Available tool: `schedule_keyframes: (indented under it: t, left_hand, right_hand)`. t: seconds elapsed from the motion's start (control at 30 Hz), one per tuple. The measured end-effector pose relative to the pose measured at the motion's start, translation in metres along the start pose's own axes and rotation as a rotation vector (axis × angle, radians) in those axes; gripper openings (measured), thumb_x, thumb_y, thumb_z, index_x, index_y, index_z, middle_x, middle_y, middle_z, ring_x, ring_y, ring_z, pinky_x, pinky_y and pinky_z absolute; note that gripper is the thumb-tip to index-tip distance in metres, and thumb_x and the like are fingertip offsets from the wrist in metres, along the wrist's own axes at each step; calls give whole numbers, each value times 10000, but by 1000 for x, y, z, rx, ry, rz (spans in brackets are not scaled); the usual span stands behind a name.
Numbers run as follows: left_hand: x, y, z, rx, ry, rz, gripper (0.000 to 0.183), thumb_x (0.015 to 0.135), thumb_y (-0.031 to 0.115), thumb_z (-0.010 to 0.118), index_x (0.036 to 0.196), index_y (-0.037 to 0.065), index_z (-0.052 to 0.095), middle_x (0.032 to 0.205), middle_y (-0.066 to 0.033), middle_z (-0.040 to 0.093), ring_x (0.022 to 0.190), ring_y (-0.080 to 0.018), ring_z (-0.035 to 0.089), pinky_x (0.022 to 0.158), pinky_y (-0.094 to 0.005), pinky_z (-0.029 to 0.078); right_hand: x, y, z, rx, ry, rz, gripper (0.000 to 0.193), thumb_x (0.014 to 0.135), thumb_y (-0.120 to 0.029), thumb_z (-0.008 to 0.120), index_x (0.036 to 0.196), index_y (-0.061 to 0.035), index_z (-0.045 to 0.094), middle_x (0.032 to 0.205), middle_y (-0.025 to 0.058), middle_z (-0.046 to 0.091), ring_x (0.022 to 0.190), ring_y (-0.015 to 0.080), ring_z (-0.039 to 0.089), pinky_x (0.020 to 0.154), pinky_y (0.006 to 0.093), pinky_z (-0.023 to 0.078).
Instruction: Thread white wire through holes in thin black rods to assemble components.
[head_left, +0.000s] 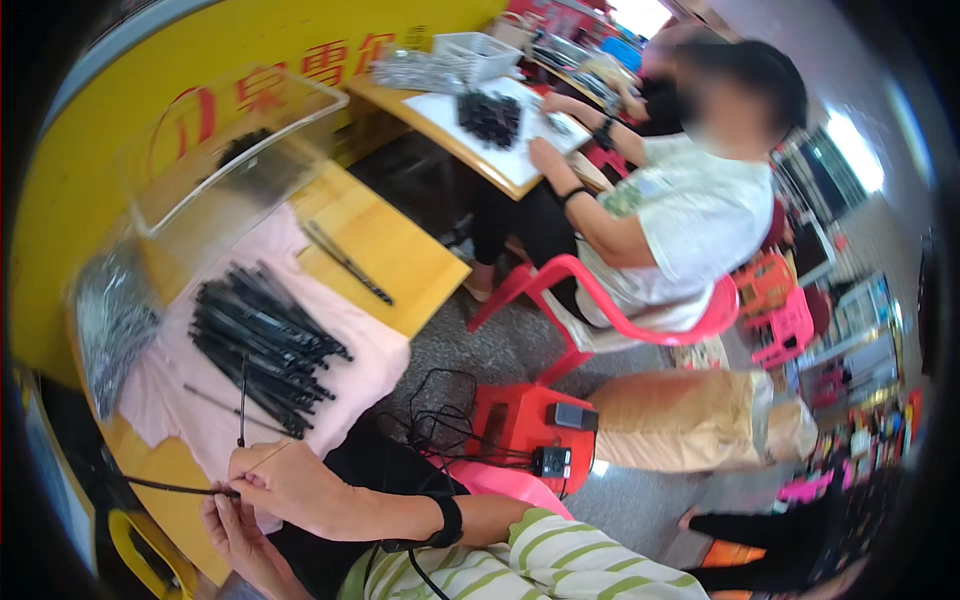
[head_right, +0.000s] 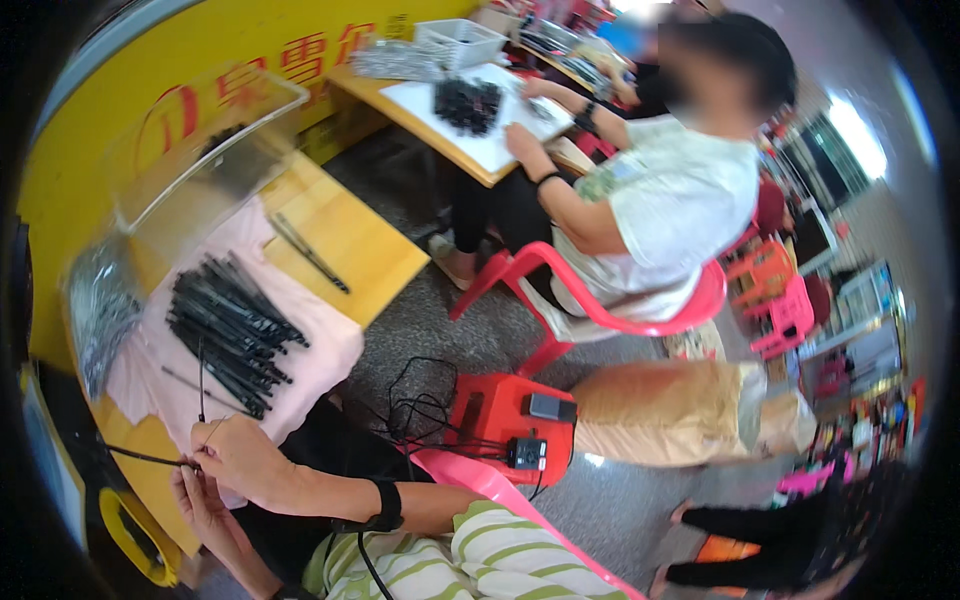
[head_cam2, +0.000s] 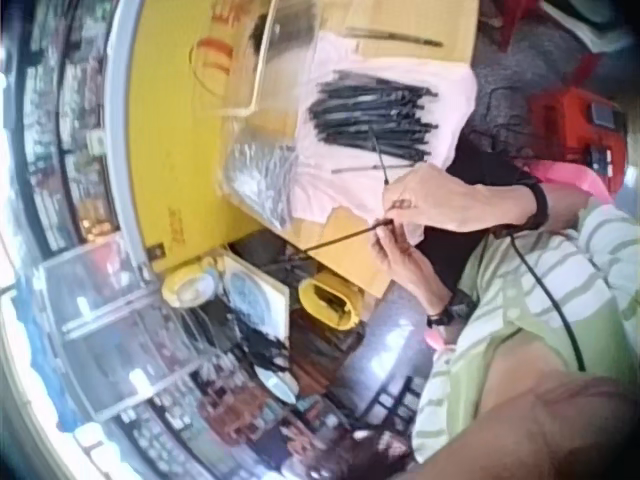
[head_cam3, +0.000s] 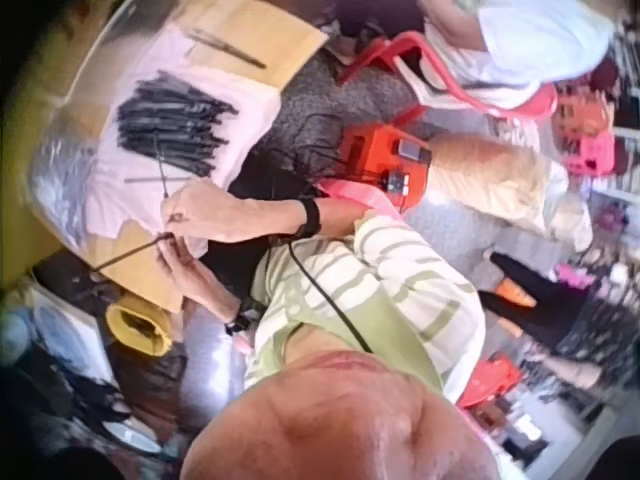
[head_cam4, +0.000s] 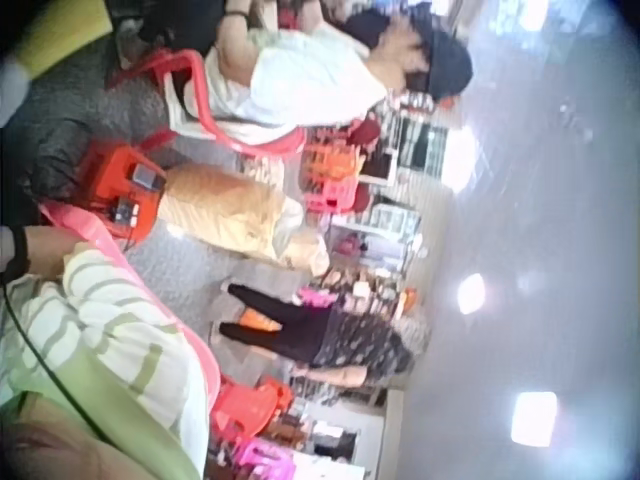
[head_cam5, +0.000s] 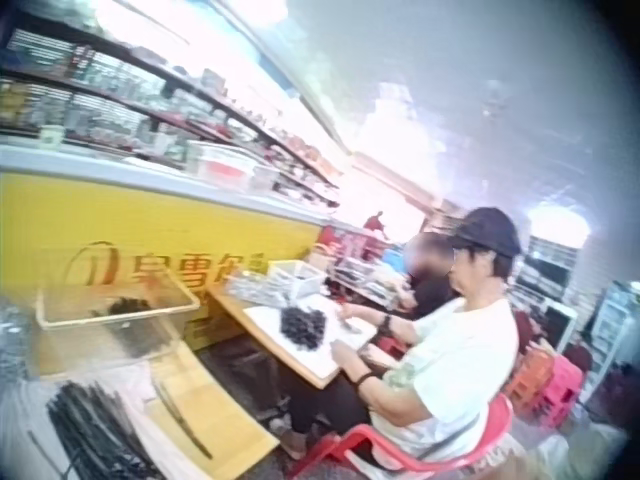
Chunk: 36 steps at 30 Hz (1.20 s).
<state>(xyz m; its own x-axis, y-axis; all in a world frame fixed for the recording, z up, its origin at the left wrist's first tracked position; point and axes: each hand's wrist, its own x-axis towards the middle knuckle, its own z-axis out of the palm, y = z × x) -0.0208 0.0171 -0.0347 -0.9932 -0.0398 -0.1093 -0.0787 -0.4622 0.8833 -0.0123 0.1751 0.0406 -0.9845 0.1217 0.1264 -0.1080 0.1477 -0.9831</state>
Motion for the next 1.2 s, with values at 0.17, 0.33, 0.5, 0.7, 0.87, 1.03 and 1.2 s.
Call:
schedule_keyframes:
  t: [0.17, 0.33, 0.5, 0.7, 0.87, 1.03, 1.2]
  left_hand:
    - [-21, 15, -7, 85, 117, -39, 159, 914, 97, 523, 1038, -2, 540, 1051, -92, 582, 955, -134, 575, 818, -240, 488]
    - [-19, 27, 22, 64, 150, -132, 171, 887, 80, 555, 1012, -35, 579, 997, -105, 610, 896, -153, 600, 785, -267, 504]
    - [-15, 36, 30, -144, 67, -303, 184, 909, 108, 531, 1006, -43, 571, 989, -119, 613, 862, -192, 643, 783, -273, 542]
    - [-17, 36, 18, -249, 30, -301, 174, 926, 120, 503, 1010, -23, 557, 980, -116, 616, 839, -182, 651, 743, -265, 559]
    - [-14, 34, 16, -263, 46, -302, 172, 934, 128, 488, 1000, -16, 555, 968, -112, 618, 820, -160, 645, 741, -268, 561]
    - [-15, 30, 17, -287, 81, -272, 164, 939, 139, 480, 1015, 3, 531, 989, -115, 606, 852, -157, 636, 739, -267, 559]
    - [-15, 29, 17, -270, 91, -223, 146, 944, 136, 469, 1028, 24, 509, 1008, -113, 598, 867, -157, 633, 740, -270, 558]
  right_hand:
    - [-5, 7, 32, -149, -54, -67, 78, 788, -82, 577, 776, -28, 522, 644, 134, 515, 578, 317, 533, 518, 359, 421]
    - [0, -15, 17, -385, -139, 18, 54, 840, -87, 585, 860, -38, 595, 736, 101, 620, 601, 191, 621, 542, 277, 476]
    - [-3, 0, 8, -40, -110, 127, 92, 830, 1, 608, 915, 25, 633, 827, 57, 638, 681, 69, 590, 592, 196, 485]
    - [-12, 11, 16, -81, -107, 15, 126, 795, 41, 630, 920, 28, 636, 863, 95, 643, 748, 130, 612, 633, 231, 501]
    - [-15, 14, 22, -235, -81, -156, 143, 784, 37, 646, 926, 19, 643, 875, 115, 649, 736, 153, 606, 638, 232, 486]
    - [-15, 14, 26, -361, -52, -266, 140, 794, 20, 646, 933, 8, 656, 888, 107, 660, 733, 116, 598, 633, 209, 478]
    - [-16, 16, 29, -415, -49, -328, 165, 778, 39, 647, 939, 3, 657, 901, 129, 663, 795, 179, 638, 698, 255, 505]
